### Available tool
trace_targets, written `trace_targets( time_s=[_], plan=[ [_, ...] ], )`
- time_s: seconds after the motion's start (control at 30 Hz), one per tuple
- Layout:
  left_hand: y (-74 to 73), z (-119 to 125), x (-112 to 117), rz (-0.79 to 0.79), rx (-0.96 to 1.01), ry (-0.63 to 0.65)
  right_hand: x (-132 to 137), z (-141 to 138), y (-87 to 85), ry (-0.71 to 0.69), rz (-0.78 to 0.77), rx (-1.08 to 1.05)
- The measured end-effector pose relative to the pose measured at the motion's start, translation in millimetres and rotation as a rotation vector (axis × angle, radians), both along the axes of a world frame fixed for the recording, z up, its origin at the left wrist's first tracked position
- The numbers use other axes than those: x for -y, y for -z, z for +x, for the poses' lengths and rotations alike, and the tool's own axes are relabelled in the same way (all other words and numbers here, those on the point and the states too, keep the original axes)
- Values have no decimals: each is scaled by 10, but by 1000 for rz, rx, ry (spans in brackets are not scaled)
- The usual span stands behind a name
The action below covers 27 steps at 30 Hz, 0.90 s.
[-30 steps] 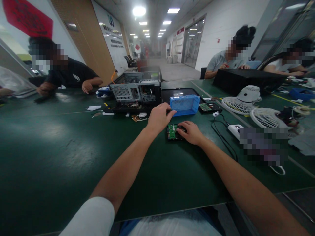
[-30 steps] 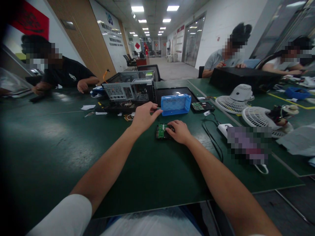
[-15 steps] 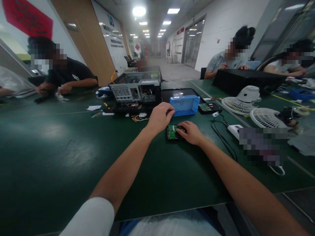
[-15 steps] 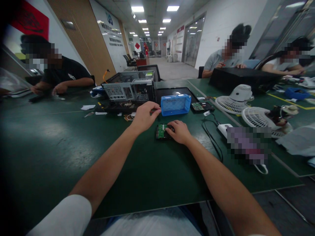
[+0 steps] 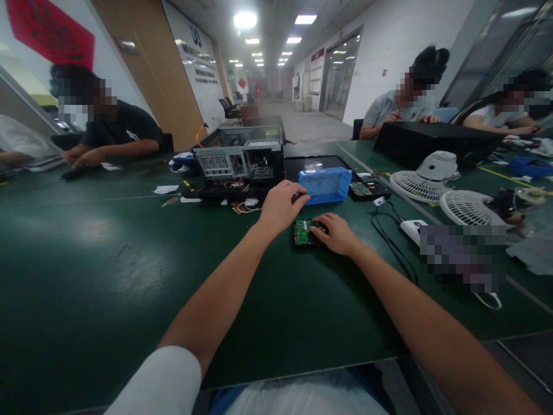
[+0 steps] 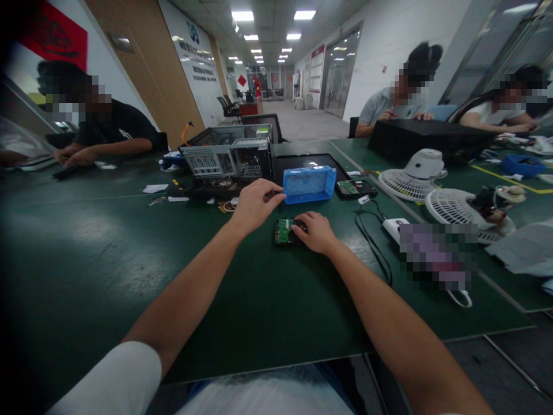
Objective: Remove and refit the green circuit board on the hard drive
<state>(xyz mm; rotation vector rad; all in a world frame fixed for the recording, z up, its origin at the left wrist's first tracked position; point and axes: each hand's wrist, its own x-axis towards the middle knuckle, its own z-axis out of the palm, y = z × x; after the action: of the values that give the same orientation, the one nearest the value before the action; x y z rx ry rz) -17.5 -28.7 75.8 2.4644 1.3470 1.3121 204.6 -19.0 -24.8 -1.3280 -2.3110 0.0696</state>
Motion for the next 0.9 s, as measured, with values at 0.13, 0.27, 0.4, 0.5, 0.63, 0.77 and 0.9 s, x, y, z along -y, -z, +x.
trace_targets(
  time_s=[0.13,0.27,0.4,0.5,0.63,0.77,0.9],
  plan=[
    [1,0,3,3,2,5,-3,-1,11,0,5,-4],
    [17,-9,-12,6,13,34,-4,1,13,3,0,1],
    [51,-21,-39,-48,48,70,-10,2,14,0,-6,7],
    [69,-31,-51,-114,91,89,-13,3,17,-5,-2,6],
    [69,-46,-51,-165,127,115,-10,4,17,-11,6,-1],
    [65,-55,-56,-169,157,115,-4,6,12,-9,6,-5],
    [70,-54,-64,-165,168,112,-1,7,7,-9,2,-4]
  ],
)
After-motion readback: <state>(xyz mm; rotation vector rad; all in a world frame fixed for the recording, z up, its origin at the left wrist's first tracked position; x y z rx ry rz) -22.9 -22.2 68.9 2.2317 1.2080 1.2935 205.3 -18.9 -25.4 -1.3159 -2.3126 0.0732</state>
